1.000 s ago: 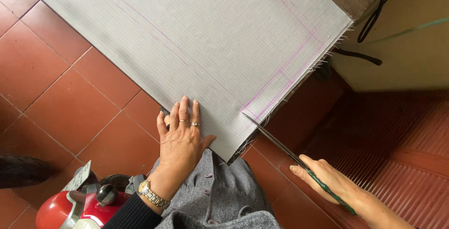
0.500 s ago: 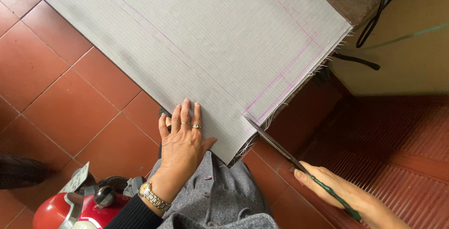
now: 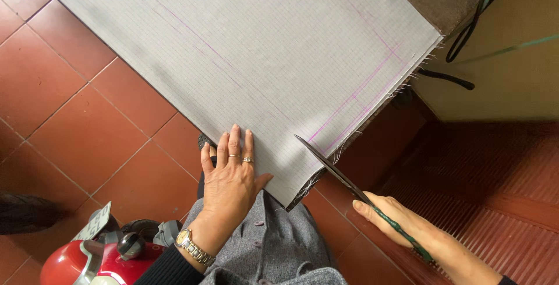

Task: The person cuts along a marked line on a piece of light grey fabric using large shears, moving a wooden weight and the fabric as they progress.

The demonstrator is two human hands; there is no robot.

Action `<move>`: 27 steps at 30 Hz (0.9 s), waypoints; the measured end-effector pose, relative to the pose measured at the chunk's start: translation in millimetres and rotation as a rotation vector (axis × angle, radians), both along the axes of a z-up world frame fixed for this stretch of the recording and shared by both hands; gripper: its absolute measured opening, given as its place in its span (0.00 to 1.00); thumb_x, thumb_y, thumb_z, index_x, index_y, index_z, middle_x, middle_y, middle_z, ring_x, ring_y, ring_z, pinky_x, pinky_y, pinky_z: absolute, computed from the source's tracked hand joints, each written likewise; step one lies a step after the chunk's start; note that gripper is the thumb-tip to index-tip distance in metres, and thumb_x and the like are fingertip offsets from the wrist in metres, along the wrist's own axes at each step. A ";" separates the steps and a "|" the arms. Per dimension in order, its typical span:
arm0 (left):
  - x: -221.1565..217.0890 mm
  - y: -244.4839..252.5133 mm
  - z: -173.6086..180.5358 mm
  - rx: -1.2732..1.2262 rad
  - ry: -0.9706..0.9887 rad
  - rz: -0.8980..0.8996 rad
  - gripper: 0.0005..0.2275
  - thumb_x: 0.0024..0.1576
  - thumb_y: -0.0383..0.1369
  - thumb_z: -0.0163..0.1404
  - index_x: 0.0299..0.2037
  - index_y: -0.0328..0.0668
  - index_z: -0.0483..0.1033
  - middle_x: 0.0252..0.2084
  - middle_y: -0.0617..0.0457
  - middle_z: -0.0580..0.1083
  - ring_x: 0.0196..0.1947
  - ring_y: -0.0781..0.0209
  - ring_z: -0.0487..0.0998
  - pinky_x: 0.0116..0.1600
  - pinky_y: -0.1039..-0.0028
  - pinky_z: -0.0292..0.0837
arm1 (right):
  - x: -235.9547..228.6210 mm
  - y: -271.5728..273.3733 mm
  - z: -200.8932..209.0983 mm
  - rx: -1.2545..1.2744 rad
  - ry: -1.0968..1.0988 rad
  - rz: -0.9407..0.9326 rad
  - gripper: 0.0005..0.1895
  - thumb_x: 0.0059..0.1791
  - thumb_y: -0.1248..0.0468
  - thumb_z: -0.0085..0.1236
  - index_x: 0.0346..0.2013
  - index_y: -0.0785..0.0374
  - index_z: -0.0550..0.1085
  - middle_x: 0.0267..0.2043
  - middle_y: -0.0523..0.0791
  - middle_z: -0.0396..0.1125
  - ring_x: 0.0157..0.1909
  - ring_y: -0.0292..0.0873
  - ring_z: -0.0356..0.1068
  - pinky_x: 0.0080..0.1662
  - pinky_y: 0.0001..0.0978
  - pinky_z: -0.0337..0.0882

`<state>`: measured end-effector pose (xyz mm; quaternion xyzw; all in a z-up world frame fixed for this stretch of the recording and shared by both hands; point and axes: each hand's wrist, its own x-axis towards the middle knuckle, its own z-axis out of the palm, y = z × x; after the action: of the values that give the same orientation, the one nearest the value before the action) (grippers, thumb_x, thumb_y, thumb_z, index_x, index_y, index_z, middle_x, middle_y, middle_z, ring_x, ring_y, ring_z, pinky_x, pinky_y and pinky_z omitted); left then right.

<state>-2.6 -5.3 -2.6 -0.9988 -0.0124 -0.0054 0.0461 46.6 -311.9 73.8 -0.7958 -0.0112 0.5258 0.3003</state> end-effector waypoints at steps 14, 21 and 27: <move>-1.1 0.4 -1.7 -0.031 0.018 0.000 0.44 0.43 0.64 0.47 0.67 0.44 0.56 0.69 0.45 0.55 0.65 0.51 0.58 0.66 0.48 0.48 | 0.9 -11.0 -14.5 -0.040 -0.026 0.147 0.21 0.52 0.43 0.36 0.25 0.54 0.62 0.28 0.35 0.59 0.31 0.32 0.57 0.36 0.26 0.64; 0.6 1.4 -0.2 -0.015 0.029 -0.009 0.45 0.43 0.64 0.47 0.67 0.44 0.56 0.68 0.45 0.56 0.65 0.49 0.58 0.65 0.45 0.48 | 14.6 18.4 0.6 0.037 -0.071 0.142 0.20 0.54 0.46 0.37 0.25 0.55 0.58 0.25 0.35 0.50 0.29 0.34 0.50 0.34 0.30 0.59; -0.5 1.6 -3.7 -0.035 0.032 -0.015 0.45 0.43 0.64 0.46 0.67 0.43 0.55 0.68 0.44 0.56 0.66 0.48 0.57 0.66 0.43 0.46 | 15.4 16.3 -27.9 -0.010 -0.107 0.229 0.23 0.52 0.41 0.32 0.26 0.55 0.58 0.26 0.36 0.51 0.29 0.34 0.50 0.33 0.31 0.59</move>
<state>-3.1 -3.6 -6.3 -0.9995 -0.0044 0.0106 0.0288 62.0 -295.6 46.0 -0.8178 -0.1155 0.5133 0.2332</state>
